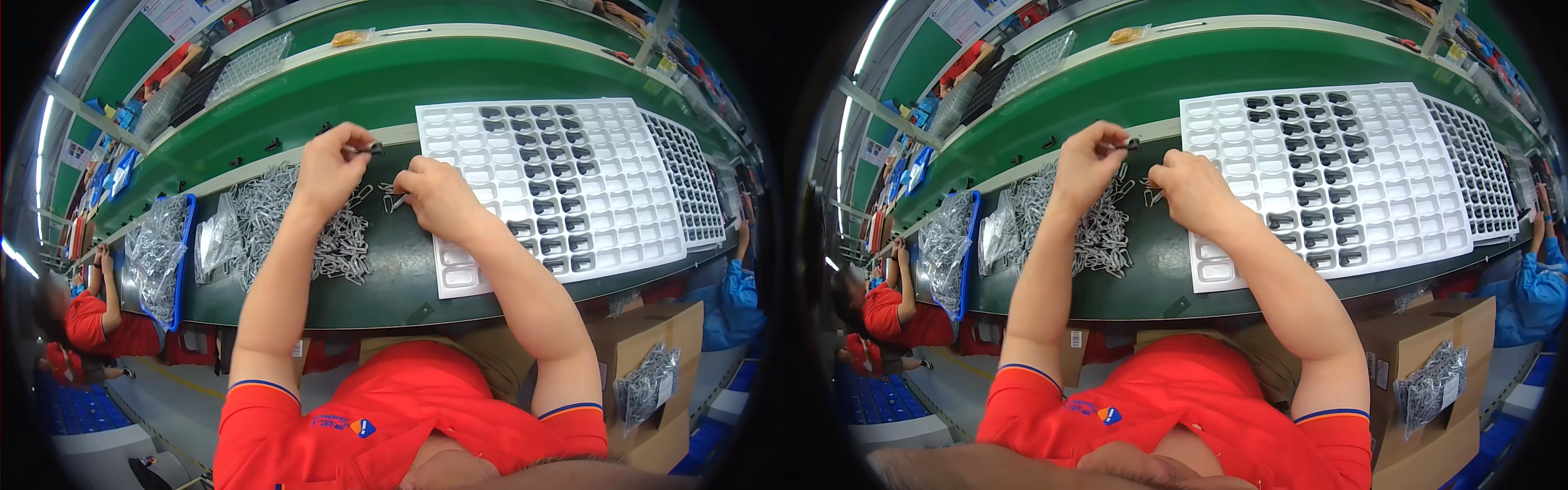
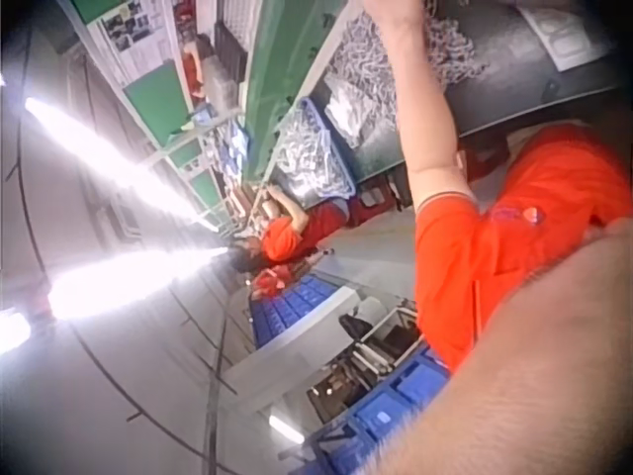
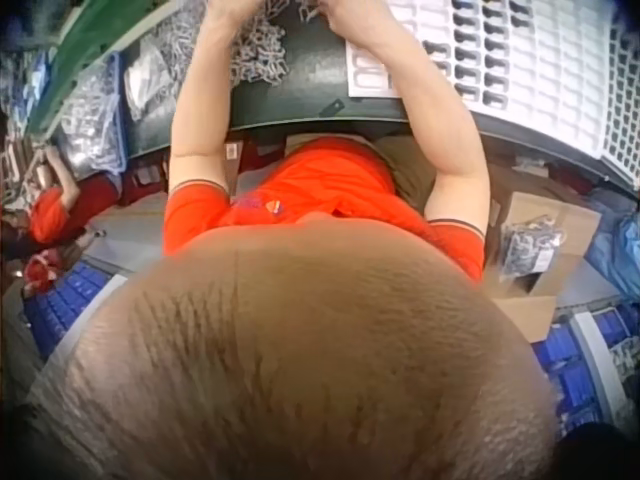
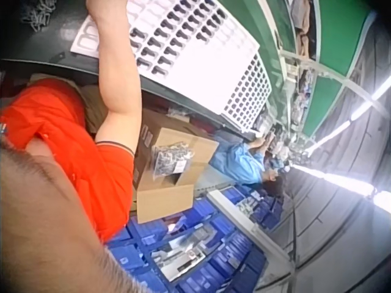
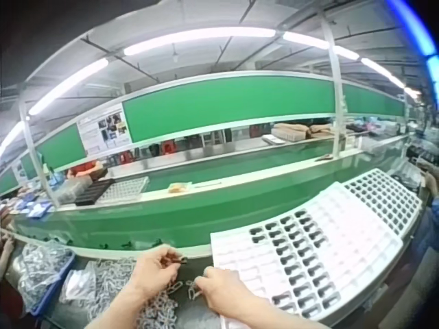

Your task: Sort small electronic components from a bulk pile into a segmented plastic tray.

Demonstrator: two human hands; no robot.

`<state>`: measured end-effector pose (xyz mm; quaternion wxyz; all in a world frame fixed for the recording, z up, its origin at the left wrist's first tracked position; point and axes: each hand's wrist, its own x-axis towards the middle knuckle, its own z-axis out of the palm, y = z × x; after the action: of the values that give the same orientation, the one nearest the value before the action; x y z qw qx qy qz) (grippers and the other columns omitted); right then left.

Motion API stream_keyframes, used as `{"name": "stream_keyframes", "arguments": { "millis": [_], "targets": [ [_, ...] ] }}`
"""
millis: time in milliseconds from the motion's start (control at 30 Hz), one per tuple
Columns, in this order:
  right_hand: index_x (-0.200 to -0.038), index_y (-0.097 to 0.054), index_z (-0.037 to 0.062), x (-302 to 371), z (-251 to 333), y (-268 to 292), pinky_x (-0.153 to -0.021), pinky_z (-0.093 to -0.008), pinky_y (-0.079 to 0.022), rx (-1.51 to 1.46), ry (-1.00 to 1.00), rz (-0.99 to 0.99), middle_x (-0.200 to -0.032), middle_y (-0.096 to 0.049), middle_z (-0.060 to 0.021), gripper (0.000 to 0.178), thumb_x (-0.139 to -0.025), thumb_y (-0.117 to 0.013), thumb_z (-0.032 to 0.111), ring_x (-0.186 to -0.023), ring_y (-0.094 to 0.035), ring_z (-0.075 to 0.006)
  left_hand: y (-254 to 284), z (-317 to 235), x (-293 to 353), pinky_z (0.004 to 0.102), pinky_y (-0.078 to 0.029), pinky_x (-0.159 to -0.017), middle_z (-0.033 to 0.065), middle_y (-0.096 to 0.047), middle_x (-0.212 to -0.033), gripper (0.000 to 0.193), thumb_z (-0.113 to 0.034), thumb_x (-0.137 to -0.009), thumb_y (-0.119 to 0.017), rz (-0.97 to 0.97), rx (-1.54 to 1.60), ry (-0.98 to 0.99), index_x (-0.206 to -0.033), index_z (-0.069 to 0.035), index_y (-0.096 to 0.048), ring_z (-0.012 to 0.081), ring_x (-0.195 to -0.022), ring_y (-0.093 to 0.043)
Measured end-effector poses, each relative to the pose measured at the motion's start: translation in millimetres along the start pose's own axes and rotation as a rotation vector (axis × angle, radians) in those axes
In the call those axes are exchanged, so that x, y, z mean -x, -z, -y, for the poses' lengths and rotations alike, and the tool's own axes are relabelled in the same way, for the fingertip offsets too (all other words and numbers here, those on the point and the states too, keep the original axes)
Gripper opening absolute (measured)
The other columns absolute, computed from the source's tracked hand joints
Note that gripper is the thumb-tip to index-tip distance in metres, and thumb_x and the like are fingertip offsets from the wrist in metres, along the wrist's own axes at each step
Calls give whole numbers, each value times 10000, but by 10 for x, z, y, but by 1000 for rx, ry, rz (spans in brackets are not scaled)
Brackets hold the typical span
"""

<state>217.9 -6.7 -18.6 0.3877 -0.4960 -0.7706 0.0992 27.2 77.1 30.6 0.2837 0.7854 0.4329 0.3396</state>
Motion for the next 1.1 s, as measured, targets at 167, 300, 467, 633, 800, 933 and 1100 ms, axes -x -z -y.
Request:
{"name": "stream_keyframes", "arguments": {
  "millis": [167,300,467,633,800,933,1100],
  "targets": [
    [-816,-677,77,23,5,-105,-778,-449,-462,194,67,111,-875,-591,-112,61,-788,-684,23,-877,-611,-327,-199,452,-747,323,-559,-760,104,-746,-902,224,-4,-768,-723,-44,-237,-218,-992,-12,-721,216,-821,-710],
    [-798,-662,81,39,-2,-92,-786,-434,-448,210,91,98,-860,-578,-107,37,-802,-670,45,-883,-608,-313,-341,696,-1064,361,-564,-772,123,-742,-950,240,-13,-760,-717,64,-400,-126,-1000,-21,-727,269,-846,-715],
    [-866,-668,63,26,39,-71,-811,-461,-457,218,78,117,-889,-590,-130,59,-809,-658,53,-901,-611,-331,-712,272,-1139,360,-567,-777,128,-715,-976,236,-30,-761,-714,75,-393,-319,-997,-23,-725,263,-873,-702],
    [-1058,-689,33,-23,100,-140,-955,-532,-461,88,-14,133,-1152,-638,-207,262,-803,-634,29,-1073,-608,-426,-1309,-495,-1155,408,-564,-829,167,-715,-971,254,-36,-777,-694,365,-209,-598,-1026,-45,-738,327,-923,-698],
    [-1259,-625,-7,-14,18,-101,-1098,-506,-413,-14,87,-23,-1296,-624,-277,446,-815,-589,-11,-1261,-546,-455,-1982,-683,-1350,476,-573,-892,228,-732,-1080,197,-69,-834,-663,524,-585,-440,-1004,-47,-759,391,-1022,-712],
    [-1201,-643,-29,57,-46,-82,-1085,-493,-423,-102,26,-8,-1261,-641,-279,392,-810,-610,-22,-1230,-573,-442,-1921,-734,-1301,458,-575,-895,242,-729,-1074,205,-80,-821,-669,525,-524,-378,-999,-43,-763,386,-1025,-712],
    [-1118,-660,-54,-42,135,-108,-961,-477,-494,-168,23,81,-1092,-700,-255,283,-841,-605,-31,-1059,-655,-422,-1435,-391,-1213,418,-585,-818,175,-753,-946,208,-28,-772,-688,252,-230,-466,-963,-37,-768,342,-928,-732]
  ]
}}
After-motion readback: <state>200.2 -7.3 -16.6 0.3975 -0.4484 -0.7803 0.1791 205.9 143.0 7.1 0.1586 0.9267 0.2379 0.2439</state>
